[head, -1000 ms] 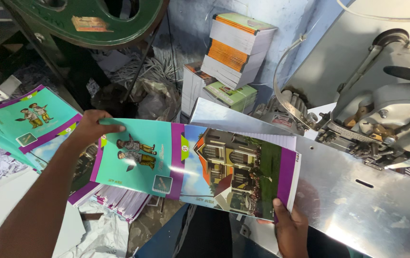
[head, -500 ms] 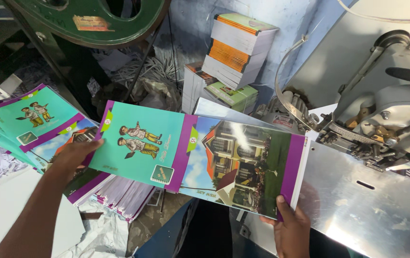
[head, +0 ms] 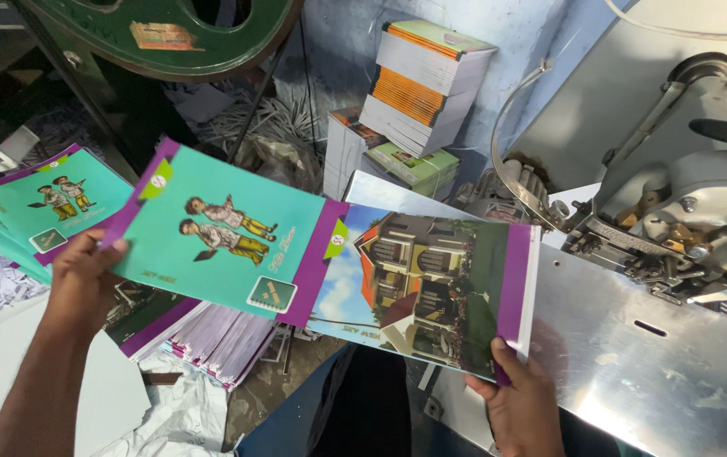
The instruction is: The person places a book cover onto a sewing machine, operates the machine to stitch the cover, and then removes the finished item. This process is repeated for multiple book covers.
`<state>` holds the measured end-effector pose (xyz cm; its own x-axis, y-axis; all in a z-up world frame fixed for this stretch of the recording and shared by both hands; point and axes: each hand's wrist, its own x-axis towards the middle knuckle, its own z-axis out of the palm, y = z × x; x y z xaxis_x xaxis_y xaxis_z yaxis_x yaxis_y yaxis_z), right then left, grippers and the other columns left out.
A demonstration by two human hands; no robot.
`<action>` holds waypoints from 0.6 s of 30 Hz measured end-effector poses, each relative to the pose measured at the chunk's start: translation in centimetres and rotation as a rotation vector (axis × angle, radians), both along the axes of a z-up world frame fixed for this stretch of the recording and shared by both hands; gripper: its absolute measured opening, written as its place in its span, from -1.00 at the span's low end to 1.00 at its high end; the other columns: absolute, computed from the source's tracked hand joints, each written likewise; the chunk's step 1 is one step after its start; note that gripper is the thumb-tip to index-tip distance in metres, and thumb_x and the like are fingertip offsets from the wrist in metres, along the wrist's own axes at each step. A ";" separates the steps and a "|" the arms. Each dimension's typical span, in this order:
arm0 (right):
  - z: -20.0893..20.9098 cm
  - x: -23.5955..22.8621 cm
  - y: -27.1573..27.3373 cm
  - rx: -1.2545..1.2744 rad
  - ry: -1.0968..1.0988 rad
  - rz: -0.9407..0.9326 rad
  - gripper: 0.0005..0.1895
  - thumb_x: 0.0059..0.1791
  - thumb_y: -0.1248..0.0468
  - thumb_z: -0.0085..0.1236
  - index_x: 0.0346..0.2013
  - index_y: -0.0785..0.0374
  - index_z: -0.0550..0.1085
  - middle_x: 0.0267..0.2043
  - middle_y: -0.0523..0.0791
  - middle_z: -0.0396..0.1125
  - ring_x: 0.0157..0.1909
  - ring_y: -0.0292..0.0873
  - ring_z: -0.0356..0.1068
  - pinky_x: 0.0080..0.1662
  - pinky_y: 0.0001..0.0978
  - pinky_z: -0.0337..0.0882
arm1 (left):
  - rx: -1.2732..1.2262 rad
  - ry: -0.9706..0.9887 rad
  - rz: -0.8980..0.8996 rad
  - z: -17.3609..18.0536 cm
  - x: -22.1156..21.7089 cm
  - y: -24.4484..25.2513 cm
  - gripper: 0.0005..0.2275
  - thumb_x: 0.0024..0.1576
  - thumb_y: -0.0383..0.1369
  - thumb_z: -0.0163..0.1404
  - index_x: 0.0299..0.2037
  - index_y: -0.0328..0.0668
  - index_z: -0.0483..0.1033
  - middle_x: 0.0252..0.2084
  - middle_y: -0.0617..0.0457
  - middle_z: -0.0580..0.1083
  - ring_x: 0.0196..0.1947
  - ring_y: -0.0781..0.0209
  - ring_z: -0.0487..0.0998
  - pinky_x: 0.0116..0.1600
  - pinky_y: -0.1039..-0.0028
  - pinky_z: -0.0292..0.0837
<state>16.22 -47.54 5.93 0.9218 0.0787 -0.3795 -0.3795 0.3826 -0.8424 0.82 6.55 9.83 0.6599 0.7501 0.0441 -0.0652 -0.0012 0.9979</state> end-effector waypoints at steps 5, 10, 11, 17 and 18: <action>1.1 -0.4 0.4 0.030 -0.058 0.081 -0.57 0.04 0.17 0.04 0.13 0.37 0.40 -0.04 0.03 0.46 -0.14 -0.04 0.52 -0.19 -0.10 0.56 | -0.026 -0.225 0.024 1.5 1.4 0.2 -0.88 0.26 -0.47 0.01 -0.03 -0.25 0.43 -0.11 0.08 0.49 -0.13 0.32 0.53 -0.01 0.44 0.48; 2.2 -0.6 -0.4 -0.186 -0.182 0.146 -0.47 0.02 0.11 0.02 0.21 0.34 0.33 0.11 -0.01 0.40 0.11 -0.09 0.44 0.05 -0.08 0.46 | 0.018 -0.304 -0.025 1.4 2.7 1.3 -0.87 0.29 -0.49 0.06 0.00 -0.30 0.48 -0.09 0.06 0.50 -0.12 0.31 0.49 0.04 0.50 0.39; 2.2 -0.7 -0.4 -0.304 -0.274 0.139 -0.44 0.01 0.15 0.05 0.26 0.35 0.32 0.14 0.01 0.38 0.17 -0.11 0.39 0.14 -0.17 0.35 | 0.017 -0.315 -0.038 1.3 2.8 1.5 -0.88 0.29 -0.50 0.06 -0.01 -0.31 0.48 -0.09 0.05 0.51 -0.11 0.31 0.50 0.07 0.49 0.41; 1.1 -1.2 -1.3 -0.472 -0.583 0.001 -0.46 0.03 0.19 0.10 0.22 0.45 0.35 0.20 0.04 0.28 0.20 -0.16 0.32 0.21 -0.33 0.23 | -0.023 -0.312 -0.028 1.3 3.4 1.3 -0.89 0.28 -0.51 0.05 -0.03 -0.32 0.49 -0.08 0.04 0.52 -0.08 0.30 0.53 0.15 0.45 0.42; 0.6 -1.3 -1.4 -0.463 -0.625 -0.031 -0.49 0.04 0.19 0.10 0.19 0.48 0.38 0.21 0.05 0.27 0.21 -0.16 0.32 0.22 -0.33 0.23 | -0.026 -0.289 -0.011 1.4 3.4 1.2 -0.89 0.28 -0.51 0.05 -0.03 -0.32 0.49 -0.08 0.04 0.52 -0.07 0.30 0.53 0.16 0.45 0.42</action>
